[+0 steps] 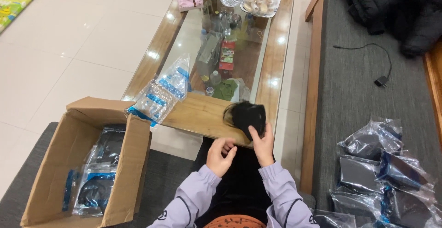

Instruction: The person places black face masks into plastic bags by hand and moves the packed bags onto a pile.

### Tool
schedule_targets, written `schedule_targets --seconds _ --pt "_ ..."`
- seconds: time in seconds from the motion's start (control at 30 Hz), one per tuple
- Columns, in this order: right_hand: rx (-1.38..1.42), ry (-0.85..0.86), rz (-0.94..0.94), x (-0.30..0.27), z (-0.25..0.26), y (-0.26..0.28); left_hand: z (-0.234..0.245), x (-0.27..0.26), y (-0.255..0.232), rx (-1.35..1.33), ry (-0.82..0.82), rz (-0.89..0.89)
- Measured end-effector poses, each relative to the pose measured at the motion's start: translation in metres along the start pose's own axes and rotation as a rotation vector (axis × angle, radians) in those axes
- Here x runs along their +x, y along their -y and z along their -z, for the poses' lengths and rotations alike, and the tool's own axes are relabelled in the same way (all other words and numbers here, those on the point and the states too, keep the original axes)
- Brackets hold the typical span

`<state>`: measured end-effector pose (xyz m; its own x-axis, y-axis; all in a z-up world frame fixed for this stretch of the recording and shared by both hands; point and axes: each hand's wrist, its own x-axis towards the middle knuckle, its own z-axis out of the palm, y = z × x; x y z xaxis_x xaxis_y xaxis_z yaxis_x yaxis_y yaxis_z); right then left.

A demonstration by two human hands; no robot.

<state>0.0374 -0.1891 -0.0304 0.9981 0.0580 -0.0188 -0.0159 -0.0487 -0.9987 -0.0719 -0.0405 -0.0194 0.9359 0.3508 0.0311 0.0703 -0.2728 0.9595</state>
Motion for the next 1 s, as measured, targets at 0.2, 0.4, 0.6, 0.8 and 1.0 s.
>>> schedule_targets --seconds 0.2,0.4,0.6,0.8,1.0 --pt "0.164 0.138 -0.163 -0.032 -0.03 0.039 -0.027 0.003 0.053 -0.899 0.145 0.535" --pt "0.308 0.233 -0.329 -0.049 -0.033 0.057 -0.017 0.007 0.057 -1.198 0.028 0.689" --pt "-0.195 0.264 -0.22 -0.053 -0.03 0.041 -0.025 0.006 0.083 -1.166 0.011 0.728" --pt "-0.62 0.222 0.172 -0.078 -0.032 0.053 -0.033 0.002 0.123 -1.131 -0.085 0.703" --pt "-0.753 0.245 0.367 -0.08 -0.036 0.036 -0.031 -0.003 0.1 -1.081 -0.224 0.676"
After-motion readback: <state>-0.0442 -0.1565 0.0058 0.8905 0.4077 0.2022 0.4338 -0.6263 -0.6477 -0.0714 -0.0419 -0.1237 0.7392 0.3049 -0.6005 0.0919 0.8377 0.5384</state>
